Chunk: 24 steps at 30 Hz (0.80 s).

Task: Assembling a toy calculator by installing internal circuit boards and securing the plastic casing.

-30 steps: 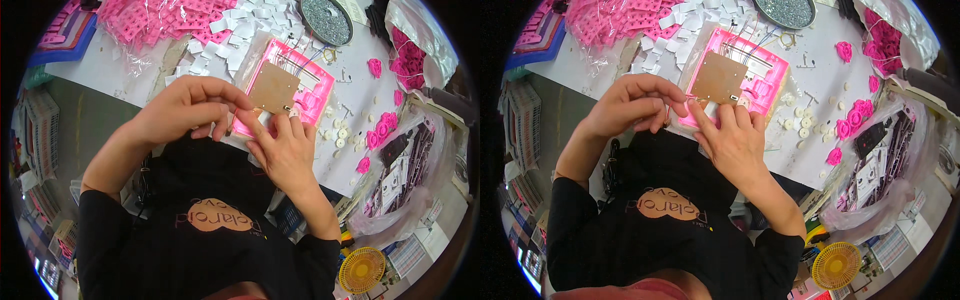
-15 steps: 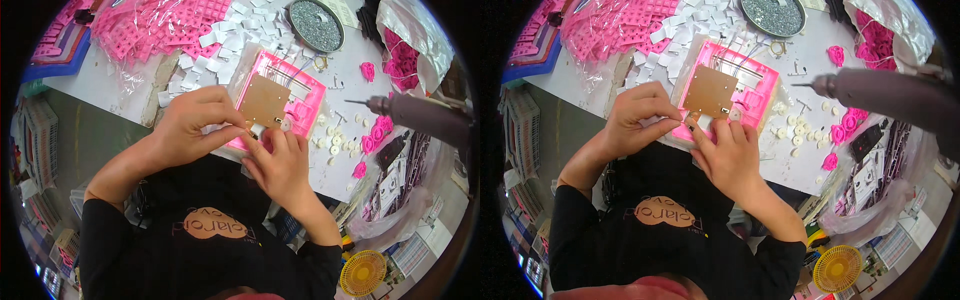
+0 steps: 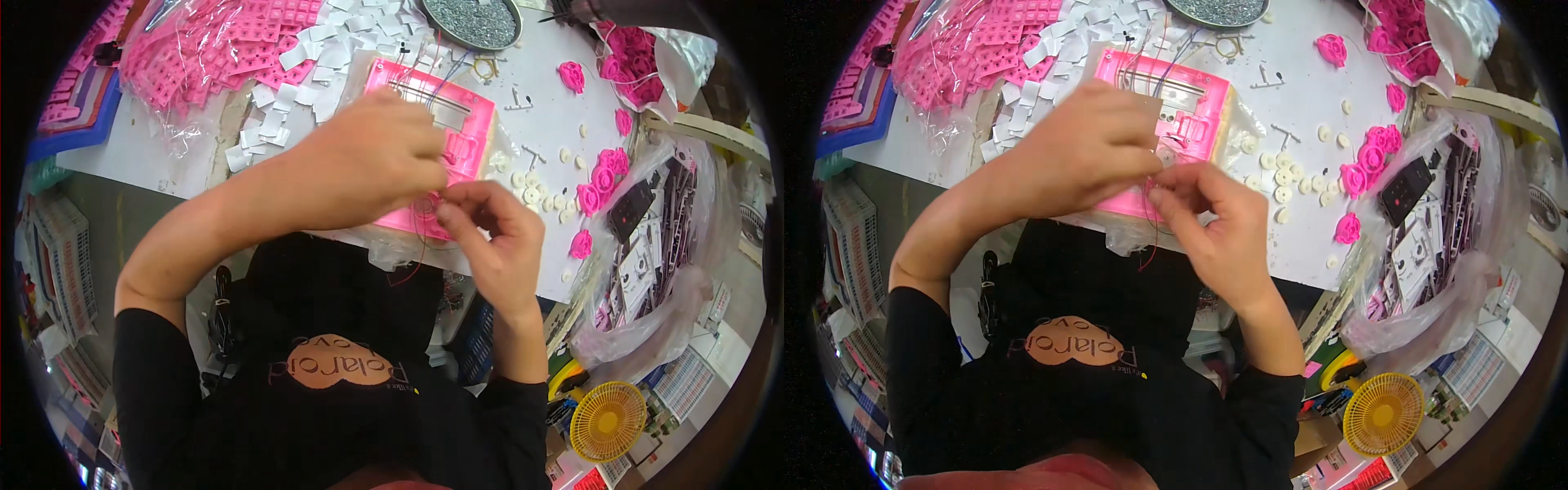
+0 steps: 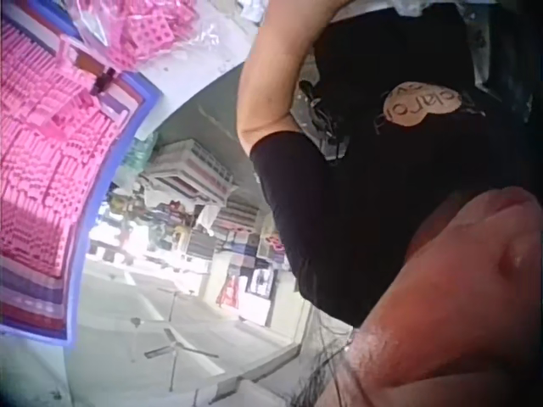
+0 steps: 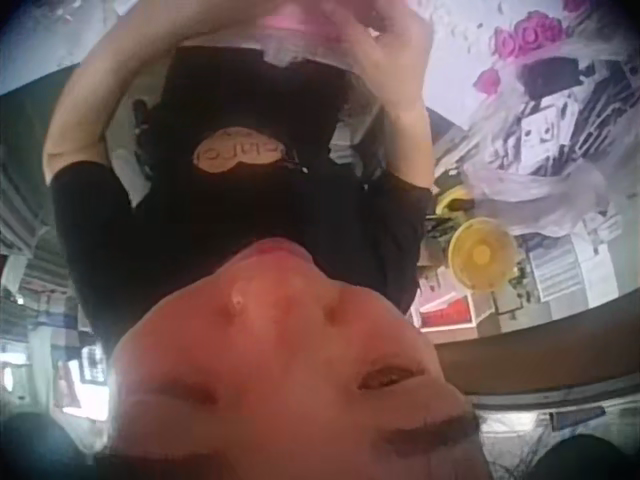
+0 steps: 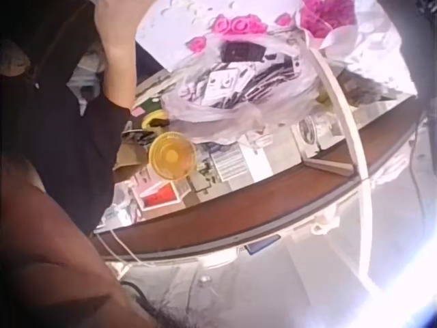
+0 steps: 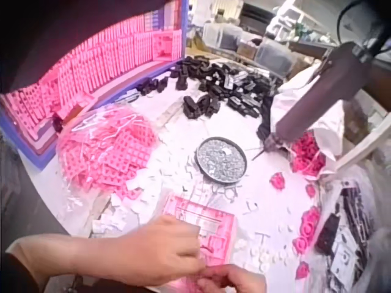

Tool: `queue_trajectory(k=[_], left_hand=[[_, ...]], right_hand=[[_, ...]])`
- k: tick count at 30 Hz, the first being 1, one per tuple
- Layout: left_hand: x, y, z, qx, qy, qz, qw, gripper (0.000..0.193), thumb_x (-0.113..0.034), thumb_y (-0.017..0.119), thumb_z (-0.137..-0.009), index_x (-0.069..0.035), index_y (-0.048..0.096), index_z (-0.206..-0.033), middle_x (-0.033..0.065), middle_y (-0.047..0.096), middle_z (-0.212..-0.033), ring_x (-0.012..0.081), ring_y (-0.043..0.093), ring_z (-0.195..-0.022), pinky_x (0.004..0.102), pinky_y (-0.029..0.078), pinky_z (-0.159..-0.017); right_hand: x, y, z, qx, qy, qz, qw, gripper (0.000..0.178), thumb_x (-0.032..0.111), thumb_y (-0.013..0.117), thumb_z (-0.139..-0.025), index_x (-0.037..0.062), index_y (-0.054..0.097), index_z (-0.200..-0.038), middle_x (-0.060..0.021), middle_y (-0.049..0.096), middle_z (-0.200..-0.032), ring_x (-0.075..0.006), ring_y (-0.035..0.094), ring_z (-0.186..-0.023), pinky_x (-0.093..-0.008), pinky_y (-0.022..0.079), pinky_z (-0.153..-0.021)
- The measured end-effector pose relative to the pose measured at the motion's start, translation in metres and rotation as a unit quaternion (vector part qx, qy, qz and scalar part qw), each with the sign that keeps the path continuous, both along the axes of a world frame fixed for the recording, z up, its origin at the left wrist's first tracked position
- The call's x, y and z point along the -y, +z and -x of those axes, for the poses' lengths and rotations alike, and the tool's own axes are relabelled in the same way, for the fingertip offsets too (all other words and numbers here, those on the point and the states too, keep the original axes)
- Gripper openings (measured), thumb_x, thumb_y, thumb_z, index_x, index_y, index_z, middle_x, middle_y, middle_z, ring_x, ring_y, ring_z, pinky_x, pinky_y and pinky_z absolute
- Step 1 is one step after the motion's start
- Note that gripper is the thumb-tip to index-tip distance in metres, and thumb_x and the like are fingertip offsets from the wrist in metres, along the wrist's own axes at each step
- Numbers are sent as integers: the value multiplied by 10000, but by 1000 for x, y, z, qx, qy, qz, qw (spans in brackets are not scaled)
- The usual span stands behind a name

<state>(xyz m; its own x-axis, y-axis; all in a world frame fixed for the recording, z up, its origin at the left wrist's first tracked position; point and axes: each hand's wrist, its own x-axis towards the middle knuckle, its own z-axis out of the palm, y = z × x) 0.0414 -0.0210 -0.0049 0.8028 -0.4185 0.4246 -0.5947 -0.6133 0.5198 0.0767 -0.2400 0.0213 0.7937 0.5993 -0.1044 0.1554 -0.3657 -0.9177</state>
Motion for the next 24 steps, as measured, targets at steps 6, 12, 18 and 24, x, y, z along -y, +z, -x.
queue_trajectory(k=[6, 12, 18, 24], left_hand=[[8, 4, -27, -76, -174, -76, 979, 226, -93, 680, -713, -105, 746, -929, 36, 575, -881, 234, 568, -917, 419, 410, -941], [1, 23, -36, -215, -239, -55, 945, 254, -96, 656, -696, -76, 752, -931, 52, 590, -888, 230, 583, -960, 430, 408, -970], [26, 0, -23, -64, -168, -219, 959, 303, -145, 703, -732, -25, 719, -1010, 97, 612, -868, 276, 599, -894, 438, 451, -937], [30, -4, 1, -29, 115, 107, 987, 490, -138, 700, -870, -51, 566, -1333, 167, 635, -1114, 348, 621, -951, 445, 492, -880]], right_hand=[[14, -6, 30, 242, 46, 48, 968, 168, 9, 790, -795, 24, 690, -930, -104, 669, -821, -256, 631, -678, -352, 502, -588], [-6, -16, 63, 233, 101, -39, 967, 242, -67, 787, -728, 11, 686, -934, -109, 685, -859, -282, 639, -739, -359, 511, -648], [-3, -16, 63, 200, 130, -32, 971, 261, -62, 781, -742, 1, 680, -975, -125, 680, -870, -290, 639, -760, -370, 513, -666], [29, -9, 17, 296, 142, 118, 937, 213, -4, 728, -780, 33, 654, -976, -116, 623, -870, -293, 600, -792, -391, 509, -661]])
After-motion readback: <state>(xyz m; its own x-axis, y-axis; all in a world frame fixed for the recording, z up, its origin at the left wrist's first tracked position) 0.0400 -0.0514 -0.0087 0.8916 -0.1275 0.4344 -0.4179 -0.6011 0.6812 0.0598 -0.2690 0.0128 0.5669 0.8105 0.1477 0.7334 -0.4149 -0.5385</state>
